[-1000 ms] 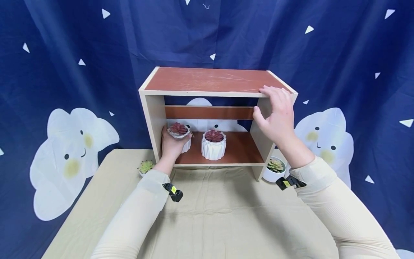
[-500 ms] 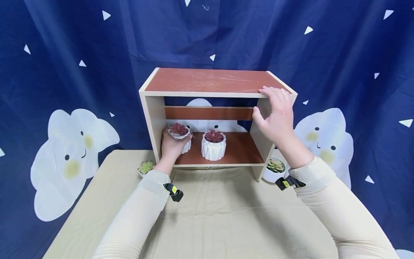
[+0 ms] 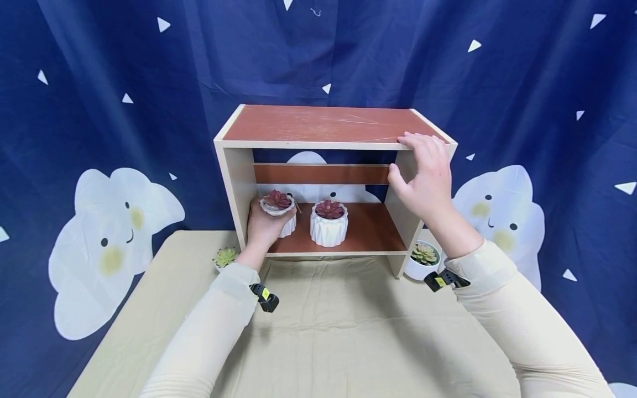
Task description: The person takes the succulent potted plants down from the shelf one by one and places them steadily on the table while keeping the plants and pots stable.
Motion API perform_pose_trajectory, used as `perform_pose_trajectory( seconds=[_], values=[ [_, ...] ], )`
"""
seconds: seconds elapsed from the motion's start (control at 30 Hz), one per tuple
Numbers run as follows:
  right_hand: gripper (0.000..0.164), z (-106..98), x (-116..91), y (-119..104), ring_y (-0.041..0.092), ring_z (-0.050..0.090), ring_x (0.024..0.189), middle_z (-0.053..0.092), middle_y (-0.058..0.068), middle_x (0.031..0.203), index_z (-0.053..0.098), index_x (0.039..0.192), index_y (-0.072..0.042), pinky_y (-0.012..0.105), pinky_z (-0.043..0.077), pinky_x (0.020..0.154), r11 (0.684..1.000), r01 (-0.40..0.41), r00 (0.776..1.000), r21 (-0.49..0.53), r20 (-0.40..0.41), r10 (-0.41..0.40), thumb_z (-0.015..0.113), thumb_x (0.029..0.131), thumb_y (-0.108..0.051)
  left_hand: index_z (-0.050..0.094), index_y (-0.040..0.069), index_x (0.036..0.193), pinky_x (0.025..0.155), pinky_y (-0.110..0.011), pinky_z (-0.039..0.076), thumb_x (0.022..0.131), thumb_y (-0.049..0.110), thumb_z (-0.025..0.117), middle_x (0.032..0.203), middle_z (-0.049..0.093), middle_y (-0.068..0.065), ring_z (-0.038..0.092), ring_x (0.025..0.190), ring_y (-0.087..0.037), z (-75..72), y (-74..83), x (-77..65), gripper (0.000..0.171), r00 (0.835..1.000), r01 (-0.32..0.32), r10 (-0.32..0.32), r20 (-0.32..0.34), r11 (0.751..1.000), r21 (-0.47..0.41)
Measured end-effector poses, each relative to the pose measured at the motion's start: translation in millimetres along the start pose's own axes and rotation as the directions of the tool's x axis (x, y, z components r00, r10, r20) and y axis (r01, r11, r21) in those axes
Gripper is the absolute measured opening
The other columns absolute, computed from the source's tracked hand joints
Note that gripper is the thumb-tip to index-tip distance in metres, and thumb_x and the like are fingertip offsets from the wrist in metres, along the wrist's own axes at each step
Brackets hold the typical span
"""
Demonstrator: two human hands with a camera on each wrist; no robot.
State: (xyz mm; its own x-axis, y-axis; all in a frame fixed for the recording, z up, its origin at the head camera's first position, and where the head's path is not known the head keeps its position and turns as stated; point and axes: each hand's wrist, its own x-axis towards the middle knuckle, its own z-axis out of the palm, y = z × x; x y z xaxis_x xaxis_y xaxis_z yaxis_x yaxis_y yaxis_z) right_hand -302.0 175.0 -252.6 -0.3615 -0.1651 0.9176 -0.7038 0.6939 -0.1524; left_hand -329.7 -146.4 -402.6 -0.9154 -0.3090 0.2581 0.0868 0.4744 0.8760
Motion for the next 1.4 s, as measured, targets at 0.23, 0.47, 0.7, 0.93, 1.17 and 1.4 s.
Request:
perform_pose_trajectory(
  seconds=[0.23,0.47,0.7,0.93,1.17,1.4],
  values=[
    [0.046,0.0,-0.2,0.5,0.034,0.052,0.124,0.064,0.014,0.129,0.065,0.122,-0.004,0.044,0.031,0.112,1.0,0.005,1.0,-0.008,0.006,-0.005,0.063,0.082,-0.026,0.025,-0.001,0.151,0.115,-0.042,0.033,0.079,0.045,0.082,0.148,0.042,-0.02,0.043,0.138,-0.032,-0.1,-2.1,-0.2,0.103,1.0,-0.002,0.003,0.026,1.0,-0.005],
    [0.047,-0.6,-0.7,1.3,0.034,0.051,0.124,0.063,0.014,0.13,0.065,0.123,-0.004,0.044,0.03,0.112,1.0,-0.002,1.0,-0.018,0.011,0.002,0.063,0.082,-0.026,0.031,-0.001,0.147,0.111,-0.041,0.038,0.076,0.043,0.084,0.14,0.05,-0.02,0.049,0.131,-0.031,-0.3,-0.1,-4.7,0.1,1.0,-0.004,0.004,0.005,0.999,-0.038],
    [0.046,0.5,-0.8,2.0,0.034,0.052,0.123,0.064,0.014,0.129,0.065,0.121,-0.003,0.044,0.031,0.112,1.0,0.006,1.0,-0.02,0.003,-0.006,0.064,0.08,-0.024,0.034,-0.001,0.145,0.11,-0.043,0.039,0.075,0.044,0.085,0.138,0.052,-0.019,0.051,0.129,-0.032,0.3,-1.3,-6.5,0.097,1.0,-0.011,0.011,-0.003,0.999,-0.031],
    [0.047,1.1,-0.7,1.9,0.034,0.052,0.123,0.064,0.015,0.129,0.065,0.122,-0.003,0.044,0.031,0.112,1.0,0.009,1.0,-0.022,0.002,-0.009,0.062,0.081,-0.027,0.033,-0.002,0.146,0.11,-0.044,0.038,0.076,0.046,0.084,0.139,0.051,-0.02,0.05,0.131,-0.033,-1.5,-1.2,-9.6,0.099,1.0,0.003,-0.003,0.01,1.0,-0.021],
    [0.047,0.5,-0.7,0.9,0.034,0.052,0.123,0.063,0.014,0.13,0.065,0.122,-0.004,0.044,0.03,0.112,1.0,0.004,1.0,-0.023,0.005,-0.004,0.062,0.081,-0.027,0.037,-0.001,0.143,0.108,-0.043,0.04,0.075,0.047,0.084,0.136,0.053,-0.019,0.053,0.127,-0.032,-2.8,0.1,-13.8,0.096,1.0,-0.006,0.006,0.005,1.0,-0.016],
    [0.047,0.2,-0.8,1.5,0.034,0.052,0.123,0.063,0.015,0.13,0.065,0.122,-0.004,0.044,0.03,0.113,1.0,0.009,1.0,-0.027,0.003,-0.009,0.063,0.081,-0.026,0.037,-0.001,0.143,0.106,-0.046,0.042,0.075,0.05,0.083,0.135,0.053,-0.019,0.054,0.125,-0.033,-5.0,0.0,-17.3,0.096,1.0,-0.017,0.017,0.012,1.0,0.0]
  ],
)
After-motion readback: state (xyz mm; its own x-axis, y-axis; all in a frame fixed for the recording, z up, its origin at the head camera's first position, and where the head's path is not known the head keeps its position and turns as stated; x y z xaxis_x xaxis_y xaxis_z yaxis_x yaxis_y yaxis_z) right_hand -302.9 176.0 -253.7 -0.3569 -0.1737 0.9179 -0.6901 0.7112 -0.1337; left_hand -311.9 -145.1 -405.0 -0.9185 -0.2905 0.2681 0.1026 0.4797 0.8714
